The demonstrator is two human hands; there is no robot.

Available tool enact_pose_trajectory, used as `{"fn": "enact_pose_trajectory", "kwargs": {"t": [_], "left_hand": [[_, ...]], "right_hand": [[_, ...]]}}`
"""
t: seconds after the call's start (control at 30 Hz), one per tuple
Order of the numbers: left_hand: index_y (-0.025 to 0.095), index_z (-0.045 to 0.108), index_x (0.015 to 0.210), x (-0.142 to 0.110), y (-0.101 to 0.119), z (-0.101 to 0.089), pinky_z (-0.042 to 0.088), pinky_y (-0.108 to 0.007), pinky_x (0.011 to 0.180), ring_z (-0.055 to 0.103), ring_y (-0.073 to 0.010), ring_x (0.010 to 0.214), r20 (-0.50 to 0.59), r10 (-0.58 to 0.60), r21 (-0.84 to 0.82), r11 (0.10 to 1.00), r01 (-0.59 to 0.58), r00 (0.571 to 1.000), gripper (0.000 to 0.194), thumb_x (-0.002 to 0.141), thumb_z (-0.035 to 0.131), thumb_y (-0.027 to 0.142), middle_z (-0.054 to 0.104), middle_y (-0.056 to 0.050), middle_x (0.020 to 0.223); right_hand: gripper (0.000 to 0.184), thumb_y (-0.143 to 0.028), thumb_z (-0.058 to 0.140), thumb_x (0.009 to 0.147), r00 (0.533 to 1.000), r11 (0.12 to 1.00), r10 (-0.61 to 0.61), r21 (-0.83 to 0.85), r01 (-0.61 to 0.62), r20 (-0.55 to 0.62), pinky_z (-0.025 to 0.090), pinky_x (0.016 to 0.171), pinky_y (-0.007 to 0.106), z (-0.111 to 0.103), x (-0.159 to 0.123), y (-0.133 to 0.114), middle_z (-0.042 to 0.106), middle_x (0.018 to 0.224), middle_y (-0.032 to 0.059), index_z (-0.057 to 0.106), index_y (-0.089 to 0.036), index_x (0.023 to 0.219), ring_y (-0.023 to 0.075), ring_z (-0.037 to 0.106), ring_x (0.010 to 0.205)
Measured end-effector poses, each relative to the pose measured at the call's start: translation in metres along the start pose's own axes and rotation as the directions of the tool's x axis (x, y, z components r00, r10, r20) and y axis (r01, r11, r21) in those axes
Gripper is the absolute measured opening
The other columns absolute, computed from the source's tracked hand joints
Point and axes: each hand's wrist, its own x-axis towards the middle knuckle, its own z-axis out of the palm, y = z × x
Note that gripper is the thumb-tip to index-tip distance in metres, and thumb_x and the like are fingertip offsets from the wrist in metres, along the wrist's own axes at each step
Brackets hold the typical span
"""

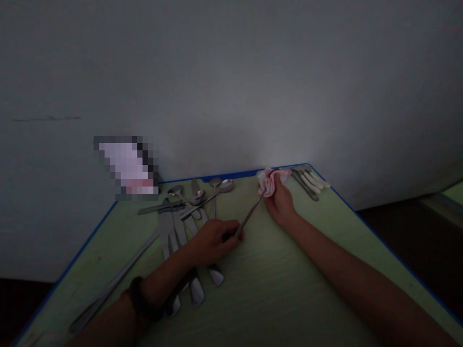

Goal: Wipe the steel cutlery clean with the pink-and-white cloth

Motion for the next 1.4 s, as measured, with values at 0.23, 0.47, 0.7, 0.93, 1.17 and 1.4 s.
{"fn": "enact_pose_trajectory", "kwargs": {"t": [0.23, 0.47, 0.7, 0.93, 1.17, 1.4], "left_hand": [[0.017, 0.056, 0.084, 0.0, -0.001, 0.0, 0.035, -0.021, 0.057, 0.05, -0.0123, 0.062, -0.034, 0.002, -0.008, 1.0, -0.002, 0.999, 0.021, 0.083, 0.038, 0.028, 0.053, 0.003, 0.064], [0.018, 0.053, 0.088, -0.001, -0.001, 0.002, 0.037, -0.021, 0.06, 0.05, -0.0098, 0.058, -0.018, -0.025, -0.136, 0.99, 0.022, 1.0, 0.031, 0.093, 0.026, 0.033, 0.053, 0.005, 0.062], [0.018, 0.05, 0.09, 0.001, -0.003, 0.005, 0.037, -0.021, 0.061, 0.051, -0.0098, 0.058, -0.055, -0.034, -0.107, 0.994, 0.028, 0.998, 0.031, 0.095, 0.025, 0.036, 0.054, 0.005, 0.062], [0.018, 0.046, 0.076, 0.004, -0.004, 0.008, 0.032, -0.021, 0.053, 0.047, -0.0094, 0.051, -0.176, -0.127, -0.083, 0.99, 0.114, 0.976, 0.033, 0.094, 0.028, 0.039, 0.048, 0.006, 0.056], [0.018, 0.042, 0.066, 0.005, -0.007, 0.009, 0.029, -0.02, 0.05, 0.041, -0.0084, 0.048, -0.246, -0.1, -0.042, 0.995, 0.093, 0.964, 0.035, 0.092, 0.031, 0.039, 0.042, 0.007, 0.053], [0.018, 0.044, 0.068, 0.007, -0.008, 0.009, 0.03, -0.02, 0.05, 0.043, -0.0088, 0.05, -0.273, -0.113, -0.068, 0.993, 0.098, 0.955, 0.033, 0.092, 0.031, 0.036, 0.045, 0.006, 0.055]], "right_hand": [[0.026, -0.038, 0.069, 0.066, 0.996, 0.996, -0.042, -0.081, 0.035, -0.084, 0.047, 0.066, 0.025, -0.003, 0.001, 0.002, 0.066, 0.077, 0.0008, 0.062, -0.017, 0.08, 0.0111, 0.058, 0.066], [0.034, -0.048, 0.063, 0.069, 0.993, 0.957, -0.115, -0.269, 0.105, -0.019, 0.044, 0.063, 0.025, -0.01, 0.002, 0.005, 0.066, 0.073, 0.0019, 0.062, -0.017, 0.082, 0.0132, 0.06, 0.069], [0.037, -0.051, 0.06, 0.07, 0.991, 0.885, -0.12, -0.445, 0.134, 0.058, 0.041, 0.057, 0.024, -0.003, -0.014, 0.008, 0.062, 0.064, 0.0016, 0.063, -0.015, 0.075, 0.013, 0.055, 0.061], [0.036, -0.051, 0.059, 0.071, 0.992, 0.847, -0.091, -0.517, 0.123, 0.088, 0.039, 0.051, 0.022, 0.008, -0.029, 0.004, 0.059, 0.061, -0.0003, 0.06, -0.016, 0.07, 0.011, 0.05, 0.055], [0.04, -0.054, 0.054, 0.072, 0.99, 0.778, -0.072, -0.614, 0.132, 0.121, 0.038, 0.049, 0.021, 0.016, -0.044, 0.006, 0.055, 0.062, -0.0001, 0.058, -0.014, 0.075, 0.0102, 0.046, 0.055], [0.037, -0.05, 0.055, 0.073, 0.982, 0.743, -0.103, -0.645, 0.181, 0.157, 0.039, 0.054, 0.022, 0.023, -0.058, 0.011, 0.057, 0.069, 0.001, 0.058, -0.014, 0.08, 0.0106, 0.048, 0.059]]}}
